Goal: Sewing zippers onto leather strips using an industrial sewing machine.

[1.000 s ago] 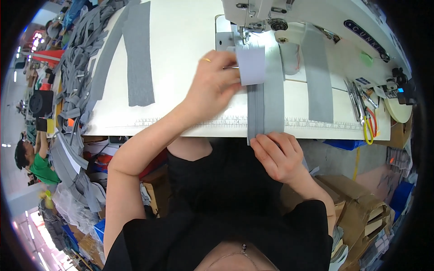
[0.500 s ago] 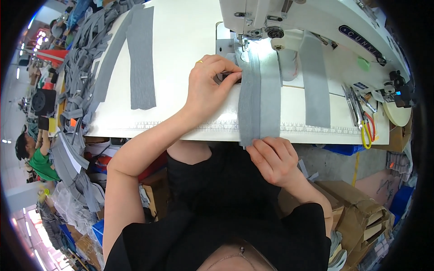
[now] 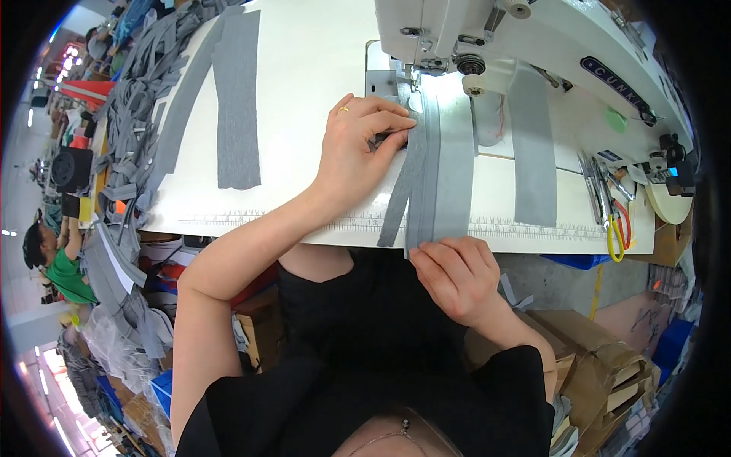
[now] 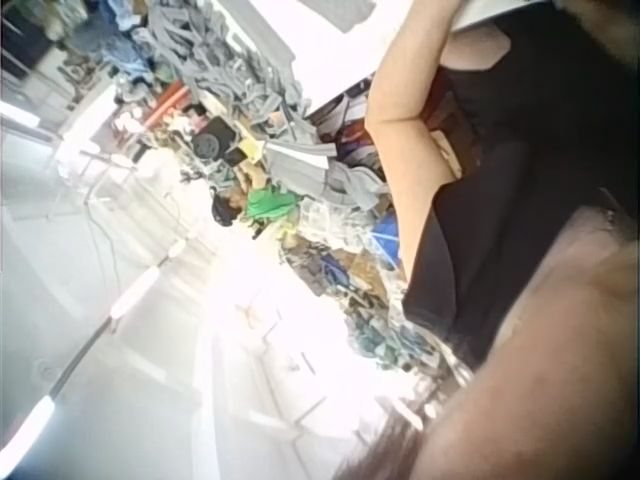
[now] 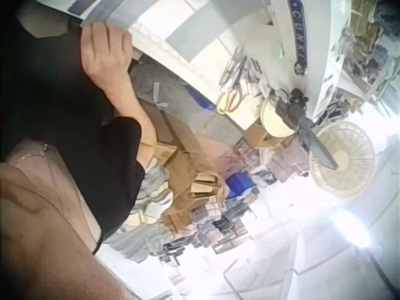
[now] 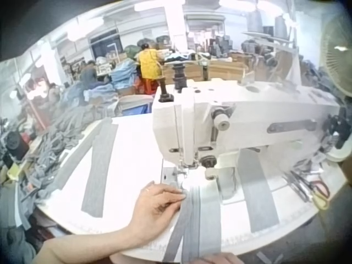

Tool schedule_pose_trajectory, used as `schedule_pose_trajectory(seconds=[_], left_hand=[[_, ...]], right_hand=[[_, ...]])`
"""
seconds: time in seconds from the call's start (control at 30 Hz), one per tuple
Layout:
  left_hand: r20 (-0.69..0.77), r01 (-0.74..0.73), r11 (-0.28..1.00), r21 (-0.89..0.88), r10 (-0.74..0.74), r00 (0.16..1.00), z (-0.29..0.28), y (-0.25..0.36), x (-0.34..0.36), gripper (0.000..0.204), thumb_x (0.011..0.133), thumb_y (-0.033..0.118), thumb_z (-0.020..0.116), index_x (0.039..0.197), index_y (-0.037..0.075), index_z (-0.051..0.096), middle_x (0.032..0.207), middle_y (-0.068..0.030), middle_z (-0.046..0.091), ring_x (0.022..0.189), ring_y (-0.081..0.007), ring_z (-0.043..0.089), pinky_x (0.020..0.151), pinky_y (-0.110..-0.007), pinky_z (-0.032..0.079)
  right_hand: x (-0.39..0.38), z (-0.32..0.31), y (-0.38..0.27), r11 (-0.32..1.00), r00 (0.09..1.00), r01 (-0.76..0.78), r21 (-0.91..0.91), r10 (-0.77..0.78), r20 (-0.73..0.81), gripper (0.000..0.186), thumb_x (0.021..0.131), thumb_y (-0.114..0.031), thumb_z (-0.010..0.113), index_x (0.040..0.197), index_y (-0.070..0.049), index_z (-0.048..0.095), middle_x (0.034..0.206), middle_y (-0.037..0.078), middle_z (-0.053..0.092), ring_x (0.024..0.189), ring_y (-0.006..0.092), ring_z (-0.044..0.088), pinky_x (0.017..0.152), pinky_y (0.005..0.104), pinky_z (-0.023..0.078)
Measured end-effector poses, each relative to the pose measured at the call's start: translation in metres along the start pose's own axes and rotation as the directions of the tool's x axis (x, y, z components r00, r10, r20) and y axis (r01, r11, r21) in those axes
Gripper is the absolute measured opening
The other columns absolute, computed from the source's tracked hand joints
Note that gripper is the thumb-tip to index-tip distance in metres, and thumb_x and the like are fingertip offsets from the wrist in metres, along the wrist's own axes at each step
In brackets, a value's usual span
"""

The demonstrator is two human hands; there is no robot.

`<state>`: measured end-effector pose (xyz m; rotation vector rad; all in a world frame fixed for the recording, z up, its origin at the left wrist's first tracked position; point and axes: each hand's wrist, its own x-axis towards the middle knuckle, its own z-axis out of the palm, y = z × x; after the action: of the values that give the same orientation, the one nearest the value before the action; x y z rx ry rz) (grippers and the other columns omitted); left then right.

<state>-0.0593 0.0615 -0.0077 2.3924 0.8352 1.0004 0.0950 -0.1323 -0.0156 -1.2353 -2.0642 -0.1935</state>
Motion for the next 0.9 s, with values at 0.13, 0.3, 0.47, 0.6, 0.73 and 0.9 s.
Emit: schedule_pose_trajectory(seconds=[0.13,0.3,0.47,0.6,0.73,0.9], left_hand=[[0.002,0.029,0.999,-0.041,-0.029,1.0,0.001,0.003,0.0,0.02,0.086,-0.001,0.072,0.103,0.005,0.079,0.111,-0.0076,0.074,0.105,-0.0244,0.067,0.098,-0.038,0.05],[0.002,0.081,0.995,-0.05,-0.081,0.997,0.003,0.003,0.001,0.026,0.084,-0.004,0.072,0.107,0.005,0.08,0.11,-0.0079,0.073,0.105,-0.0244,0.066,0.093,-0.036,0.052],[-0.011,0.111,0.986,-0.126,-0.114,0.993,0.002,0.001,-0.002,0.028,0.082,-0.006,0.074,0.105,0.006,0.081,0.108,-0.0078,0.074,0.105,-0.0228,0.068,0.089,-0.034,0.055],[0.009,0.099,0.988,-0.116,-0.099,0.995,0.004,0.0,-0.002,0.03,0.081,-0.006,0.074,0.106,0.008,0.082,0.111,-0.0071,0.073,0.107,-0.0219,0.067,0.09,-0.033,0.056],[-0.004,0.115,0.987,-0.113,-0.116,0.993,0.006,0.004,-0.002,0.033,0.081,-0.006,0.074,0.108,0.011,0.082,0.112,-0.0063,0.071,0.107,-0.0216,0.066,0.089,-0.033,0.055],[0.002,0.026,0.999,-0.031,-0.026,1.0,0.005,0.0,0.002,0.037,0.081,-0.007,0.073,0.111,0.012,0.082,0.107,-0.0057,0.069,0.1,-0.0212,0.065,0.082,-0.032,0.055]], right_hand=[[0.006,0.001,0.004,0.999,0.999,-0.028,0.025,0.028,0.016,0.028,0.07,-0.005,0.079,0.097,-0.004,0.073,0.096,0.005,0.068,0.084,0.0216,0.065,0.072,0.0337,0.05],[0.015,0.001,0.011,0.998,0.999,-0.05,0.024,0.049,0.022,0.027,0.071,-0.007,0.074,0.097,-0.003,0.072,0.096,0.005,0.066,0.087,0.0213,0.064,0.077,0.0343,0.05],[0.022,0.007,0.021,0.997,0.997,-0.071,0.025,0.071,-0.012,0.028,0.072,-0.006,0.073,0.099,-0.003,0.07,0.096,0.005,0.064,0.088,0.0229,0.063,0.08,0.0364,0.049],[0.029,0.009,0.029,0.996,0.996,-0.094,0.009,0.094,0.009,0.025,0.073,-0.007,0.073,0.098,-0.005,0.07,0.096,0.004,0.063,0.09,0.0229,0.062,0.081,0.036,0.049],[0.038,0.008,0.038,0.991,0.989,-0.134,-0.004,0.134,0.059,0.022,0.075,-0.009,0.071,0.096,-0.007,0.069,0.094,0.004,0.063,0.09,0.0234,0.061,0.083,0.0364,0.048],[0.048,0.012,0.049,0.991,0.989,-0.133,-0.024,0.135,0.066,0.02,0.075,-0.01,0.069,0.094,-0.006,0.068,0.092,0.004,0.062,0.088,0.0235,0.06,0.083,0.0368,0.047]])
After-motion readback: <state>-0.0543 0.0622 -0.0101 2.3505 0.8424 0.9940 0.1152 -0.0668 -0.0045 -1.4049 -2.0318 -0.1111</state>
